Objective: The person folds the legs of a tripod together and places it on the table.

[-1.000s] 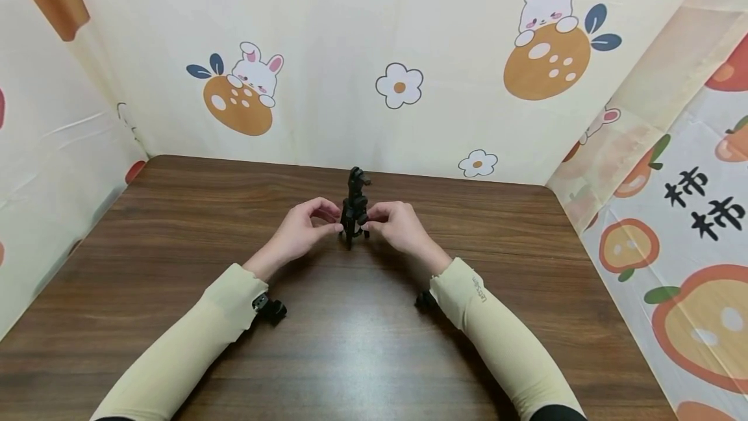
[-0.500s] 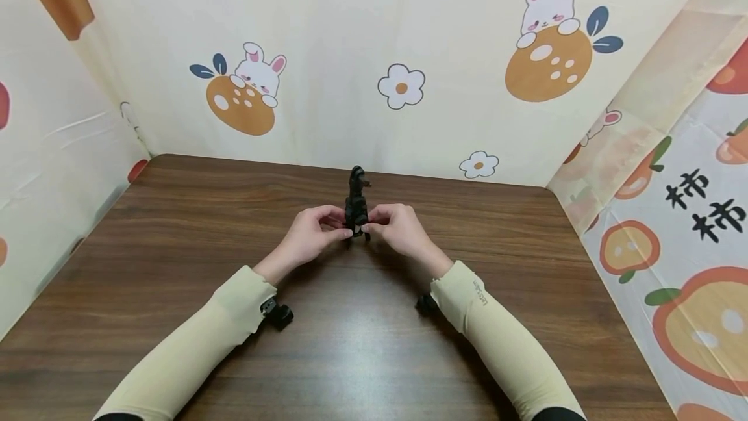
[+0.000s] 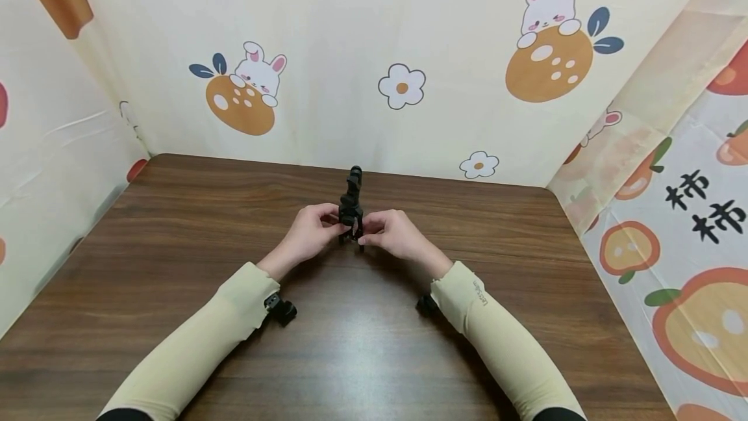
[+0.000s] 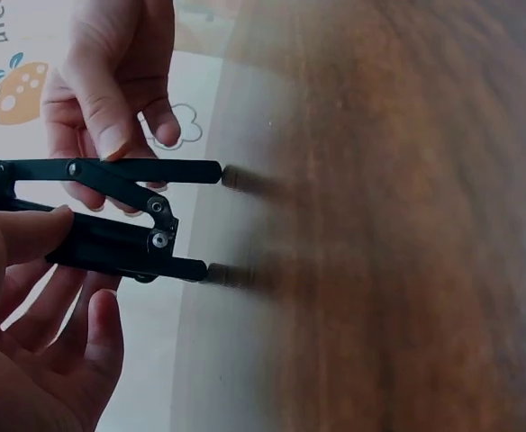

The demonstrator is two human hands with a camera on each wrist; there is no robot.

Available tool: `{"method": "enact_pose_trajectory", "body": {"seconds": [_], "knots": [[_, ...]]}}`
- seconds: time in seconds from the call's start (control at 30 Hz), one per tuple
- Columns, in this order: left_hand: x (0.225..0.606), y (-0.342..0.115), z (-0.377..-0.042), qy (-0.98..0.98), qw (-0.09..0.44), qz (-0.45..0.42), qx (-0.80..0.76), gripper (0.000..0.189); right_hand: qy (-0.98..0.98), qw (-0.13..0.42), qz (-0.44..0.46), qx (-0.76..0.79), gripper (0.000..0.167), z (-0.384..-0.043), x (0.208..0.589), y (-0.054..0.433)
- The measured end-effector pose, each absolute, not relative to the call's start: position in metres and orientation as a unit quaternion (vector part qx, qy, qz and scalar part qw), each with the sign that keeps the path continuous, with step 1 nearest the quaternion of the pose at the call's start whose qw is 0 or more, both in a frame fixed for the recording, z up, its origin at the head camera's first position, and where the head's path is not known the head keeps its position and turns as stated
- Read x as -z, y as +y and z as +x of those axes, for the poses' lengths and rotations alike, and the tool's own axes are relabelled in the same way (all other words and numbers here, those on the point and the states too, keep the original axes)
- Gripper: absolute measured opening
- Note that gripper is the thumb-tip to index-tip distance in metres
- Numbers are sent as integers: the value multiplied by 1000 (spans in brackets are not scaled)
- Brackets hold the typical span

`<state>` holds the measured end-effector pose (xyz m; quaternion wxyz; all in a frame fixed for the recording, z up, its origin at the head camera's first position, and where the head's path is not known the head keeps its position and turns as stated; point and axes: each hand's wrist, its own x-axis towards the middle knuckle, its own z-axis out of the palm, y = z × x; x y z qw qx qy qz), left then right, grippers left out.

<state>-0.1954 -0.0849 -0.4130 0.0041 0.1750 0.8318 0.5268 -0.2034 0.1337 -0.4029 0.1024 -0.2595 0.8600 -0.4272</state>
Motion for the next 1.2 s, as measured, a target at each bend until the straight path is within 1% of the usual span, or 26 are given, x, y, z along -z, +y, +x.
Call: {"method": "enact_pose_trajectory", "body": {"seconds": [0.2,0.33,0.6,0.8,1.2], "knots": [[414,-87,-196,833,5,185,-522,13,867,117,-268,404,20,-205,405,131],[414,-87,-196,831,7,183,-525,11,875,112,-277,381,19,-205,405,128],[413,-85,-197,834,13,189,-518,9,879,69,-315,351,14,-205,405,127],[414,-86,-197,838,19,188,-513,7,881,53,-326,339,12,-206,406,127],[407,-87,-198,866,22,187,-463,3,924,-5,-331,191,10,-201,398,123]]}}
